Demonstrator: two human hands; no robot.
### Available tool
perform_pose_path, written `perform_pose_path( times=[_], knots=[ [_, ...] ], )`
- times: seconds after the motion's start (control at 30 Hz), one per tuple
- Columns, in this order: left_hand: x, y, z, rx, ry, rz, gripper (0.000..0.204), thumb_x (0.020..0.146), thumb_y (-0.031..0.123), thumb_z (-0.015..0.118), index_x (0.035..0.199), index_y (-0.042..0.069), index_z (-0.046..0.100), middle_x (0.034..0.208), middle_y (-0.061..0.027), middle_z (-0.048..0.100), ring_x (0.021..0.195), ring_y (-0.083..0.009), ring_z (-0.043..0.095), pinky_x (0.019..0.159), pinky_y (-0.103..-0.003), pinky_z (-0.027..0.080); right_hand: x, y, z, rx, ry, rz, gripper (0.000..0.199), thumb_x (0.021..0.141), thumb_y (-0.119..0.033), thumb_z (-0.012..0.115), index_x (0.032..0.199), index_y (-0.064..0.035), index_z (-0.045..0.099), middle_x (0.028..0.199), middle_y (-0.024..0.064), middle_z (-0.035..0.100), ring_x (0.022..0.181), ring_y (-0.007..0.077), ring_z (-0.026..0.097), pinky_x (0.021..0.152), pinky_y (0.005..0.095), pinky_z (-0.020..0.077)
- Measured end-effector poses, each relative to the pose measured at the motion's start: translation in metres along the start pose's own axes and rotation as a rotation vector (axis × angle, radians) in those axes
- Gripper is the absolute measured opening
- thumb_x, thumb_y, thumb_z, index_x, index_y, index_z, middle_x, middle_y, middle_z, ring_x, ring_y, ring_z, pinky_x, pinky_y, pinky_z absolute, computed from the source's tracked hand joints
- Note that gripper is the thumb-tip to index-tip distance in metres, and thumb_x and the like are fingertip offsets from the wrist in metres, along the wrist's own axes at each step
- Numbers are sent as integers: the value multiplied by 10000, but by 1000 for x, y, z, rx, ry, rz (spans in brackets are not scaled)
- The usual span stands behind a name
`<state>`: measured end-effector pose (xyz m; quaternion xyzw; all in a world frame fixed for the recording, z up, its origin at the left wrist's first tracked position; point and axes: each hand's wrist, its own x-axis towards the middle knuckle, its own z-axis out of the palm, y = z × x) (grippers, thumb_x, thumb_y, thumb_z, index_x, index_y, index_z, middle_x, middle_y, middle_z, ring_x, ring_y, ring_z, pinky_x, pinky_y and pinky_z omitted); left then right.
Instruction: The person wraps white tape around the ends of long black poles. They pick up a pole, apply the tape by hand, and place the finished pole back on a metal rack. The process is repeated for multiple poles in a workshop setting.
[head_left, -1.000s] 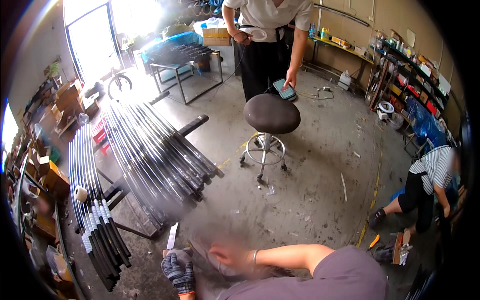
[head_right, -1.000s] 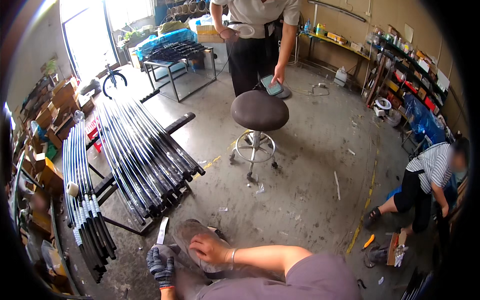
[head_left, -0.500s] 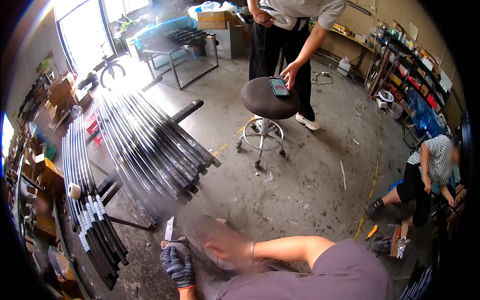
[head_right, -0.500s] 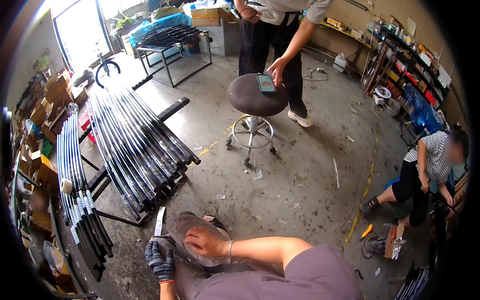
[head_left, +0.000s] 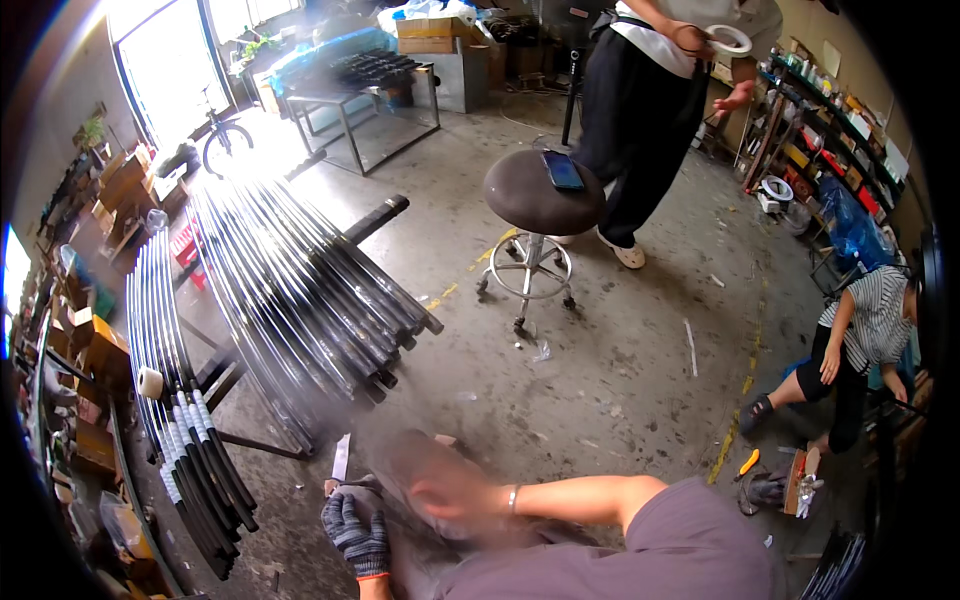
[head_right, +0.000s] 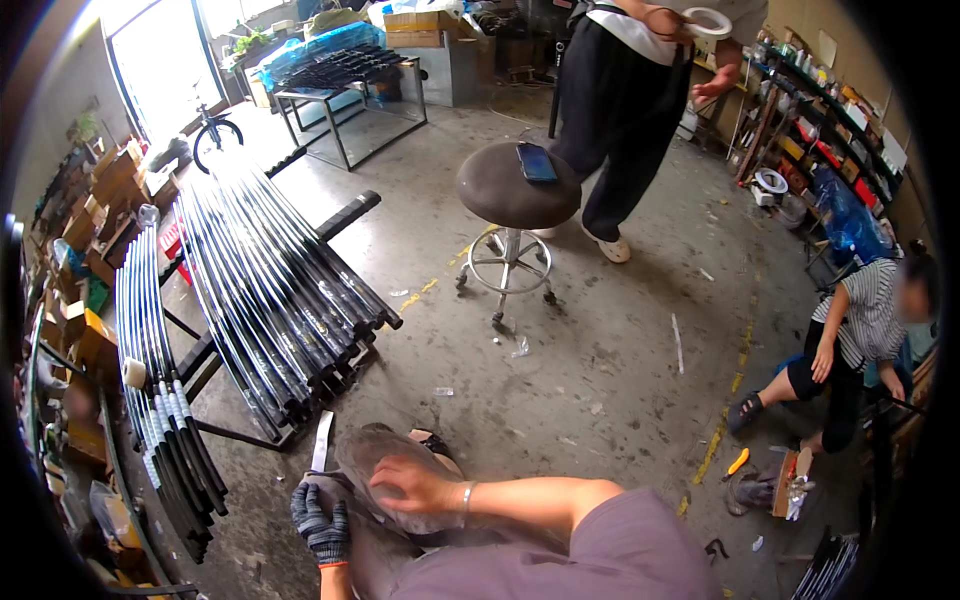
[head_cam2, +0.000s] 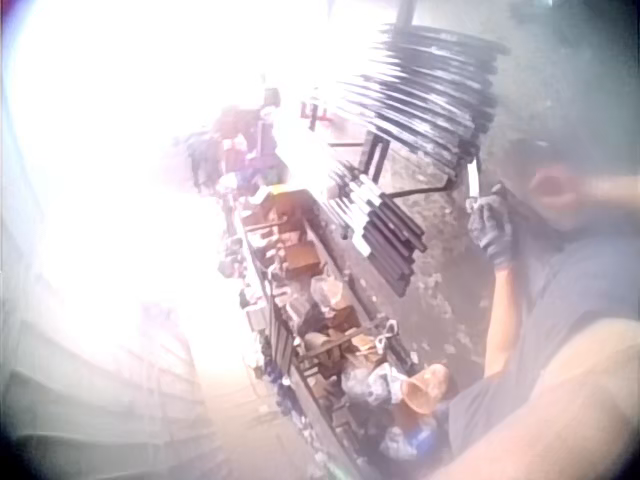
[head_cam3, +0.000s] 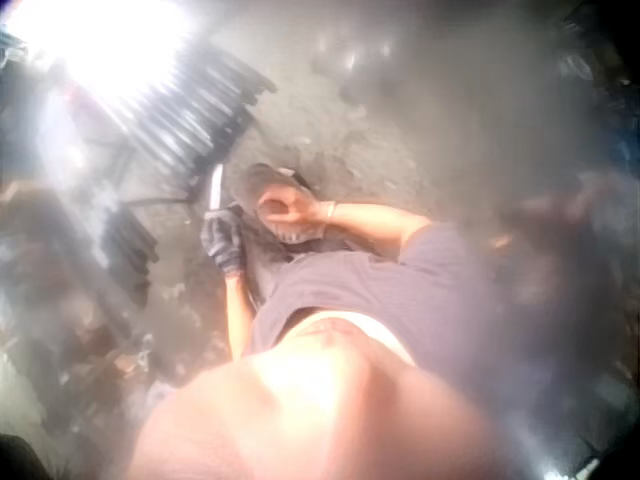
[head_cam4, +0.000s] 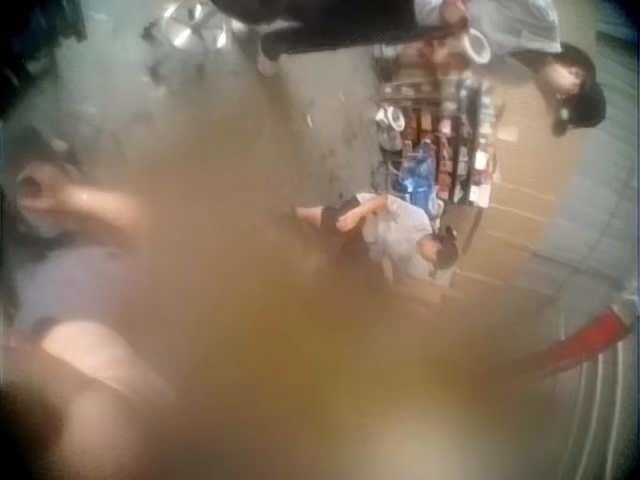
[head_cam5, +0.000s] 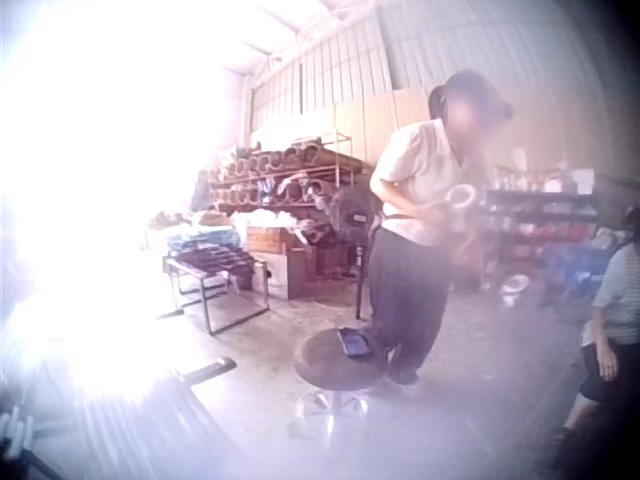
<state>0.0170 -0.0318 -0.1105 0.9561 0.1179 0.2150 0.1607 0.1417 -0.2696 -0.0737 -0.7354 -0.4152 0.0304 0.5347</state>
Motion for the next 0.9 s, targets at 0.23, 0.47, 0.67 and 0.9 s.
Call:
perform_pose_path(
  times=[0.23,0.47,0.67,0.9],
  knots=[
    [-3,-18,-4,26,-42,-41,662,757,316,711,1308,-4,528,1349,-213,510,1272,-388,454,1106,-479,325,7,111,-158,1,777,288,434,802,-300,790,1074,-93,524,1043,23,568,909,142,548,773,302,468],
    [9,-10,-30,148,-104,-121,638,811,368,715,1325,31,541,1366,-202,511,1291,-370,451,1092,-462,358,91,241,-355,-700,1107,351,830,687,-411,859,1263,27,451,1149,202,563,1092,326,553,943,409,455],
    [28,5,-43,203,-140,-173,559,859,347,683,1306,33,564,1335,-212,534,1275,-363,466,1077,-445,381,161,277,-427,-992,1101,618,1078,622,-602,818,1346,76,397,1301,291,515,1231,423,481,1038,467,386],
    [27,-6,-38,146,-166,-290,657,840,393,695,1355,24,521,1428,-179,474,1344,-359,396,1126,-439,318,216,272,-461,-812,990,1160,1043,623,-645,788,1343,17,427,1407,225,486,1314,358,466,1066,512,351]
  ],
)
